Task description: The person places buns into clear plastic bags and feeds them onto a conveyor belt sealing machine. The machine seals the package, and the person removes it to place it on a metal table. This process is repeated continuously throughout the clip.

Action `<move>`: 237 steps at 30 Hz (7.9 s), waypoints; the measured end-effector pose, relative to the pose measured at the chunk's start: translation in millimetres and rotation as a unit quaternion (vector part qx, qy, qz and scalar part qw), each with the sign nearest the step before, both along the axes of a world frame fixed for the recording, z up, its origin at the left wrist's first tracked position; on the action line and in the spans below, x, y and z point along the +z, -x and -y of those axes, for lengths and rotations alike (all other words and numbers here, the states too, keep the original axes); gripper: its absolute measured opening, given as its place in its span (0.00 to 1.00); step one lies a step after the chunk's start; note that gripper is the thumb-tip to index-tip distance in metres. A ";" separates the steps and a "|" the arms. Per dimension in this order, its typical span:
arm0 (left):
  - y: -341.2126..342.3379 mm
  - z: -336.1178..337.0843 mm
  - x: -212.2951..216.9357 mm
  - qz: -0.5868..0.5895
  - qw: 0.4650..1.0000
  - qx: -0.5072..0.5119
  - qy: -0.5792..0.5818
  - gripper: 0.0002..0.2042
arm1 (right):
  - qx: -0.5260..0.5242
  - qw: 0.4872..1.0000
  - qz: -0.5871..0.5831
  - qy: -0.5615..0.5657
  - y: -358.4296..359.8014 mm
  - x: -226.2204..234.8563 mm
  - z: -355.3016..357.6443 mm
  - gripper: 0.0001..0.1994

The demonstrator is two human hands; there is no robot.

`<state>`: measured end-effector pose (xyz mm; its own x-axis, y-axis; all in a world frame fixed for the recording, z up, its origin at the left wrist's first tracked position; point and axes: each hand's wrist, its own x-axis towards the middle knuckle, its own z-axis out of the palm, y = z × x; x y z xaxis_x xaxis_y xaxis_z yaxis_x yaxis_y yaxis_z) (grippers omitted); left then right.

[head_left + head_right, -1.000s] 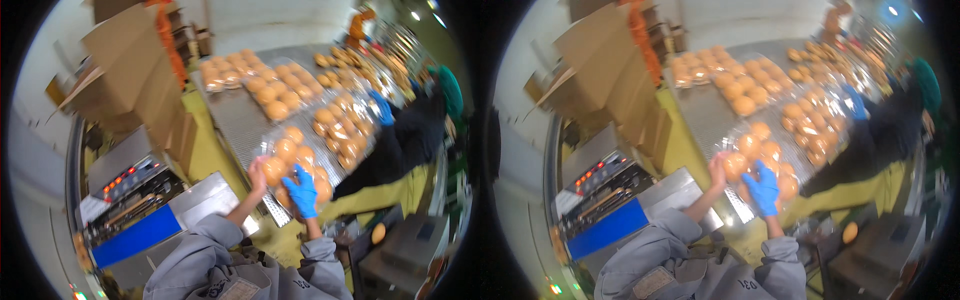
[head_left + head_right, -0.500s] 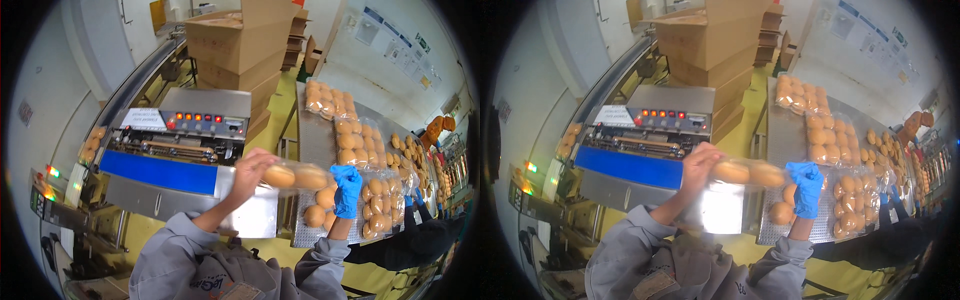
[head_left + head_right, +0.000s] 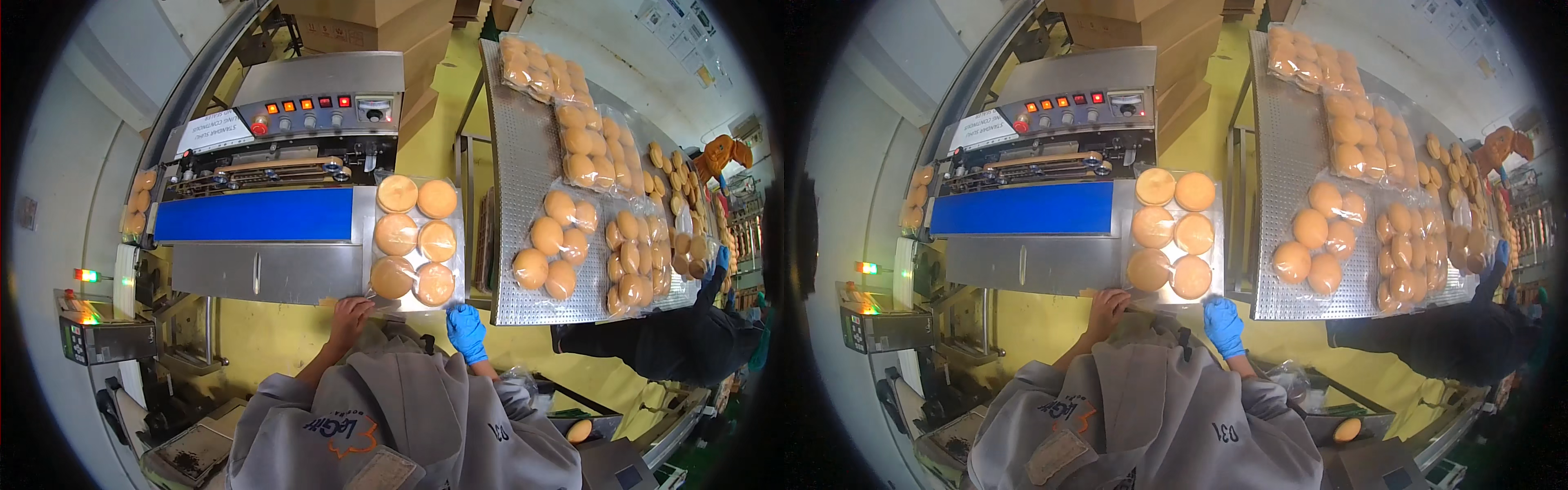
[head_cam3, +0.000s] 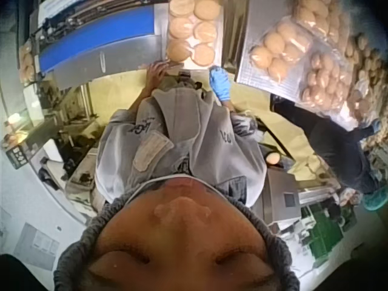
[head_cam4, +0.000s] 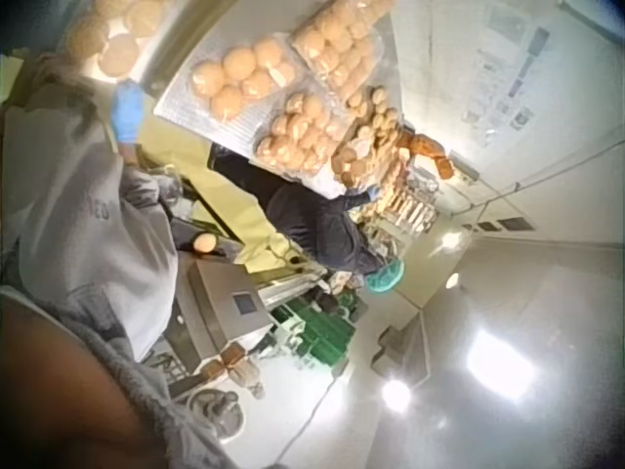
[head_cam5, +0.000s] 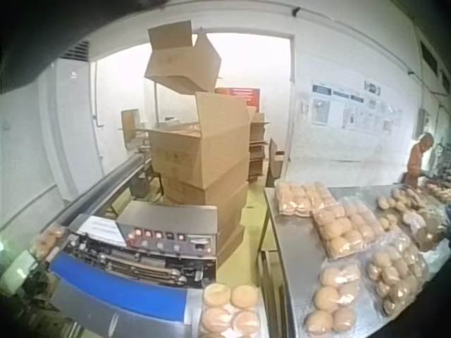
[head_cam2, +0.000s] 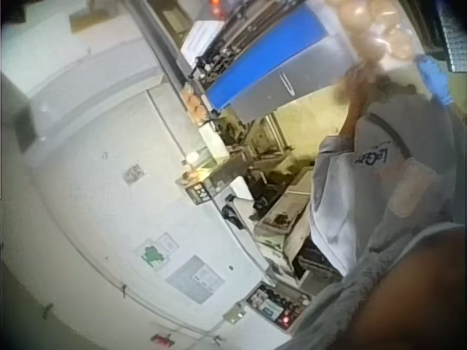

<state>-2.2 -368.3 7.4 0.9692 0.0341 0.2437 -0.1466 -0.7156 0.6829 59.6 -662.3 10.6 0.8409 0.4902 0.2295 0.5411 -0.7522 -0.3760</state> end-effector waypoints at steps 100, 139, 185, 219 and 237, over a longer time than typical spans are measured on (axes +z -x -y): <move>-20.0 -325.8 5.0 -0.248 0.751 0.223 0.569 0.20 | -0.157 0.623 -0.583 -0.498 -28.9 -22.2 -395.0 0.11; 79.1 -585.8 -31.0 -0.143 0.701 0.257 0.650 0.11 | -0.153 0.624 -0.598 -0.479 49.2 -2.9 -673.2 0.07; 452.6 -698.4 -127.1 -0.072 0.543 0.268 0.793 0.12 | 0.072 0.683 -0.666 -0.291 98.9 29.3 -689.5 0.12; -307.9 227.2 -35.6 -0.422 0.609 -0.054 0.669 0.19 | -0.299 0.954 -0.012 0.034 -74.8 90.1 33.6 0.32; -193.4 88.0 225.6 -0.013 0.852 -0.061 0.519 0.14 | -0.023 0.637 -0.267 -0.722 -210.9 223.7 10.9 0.12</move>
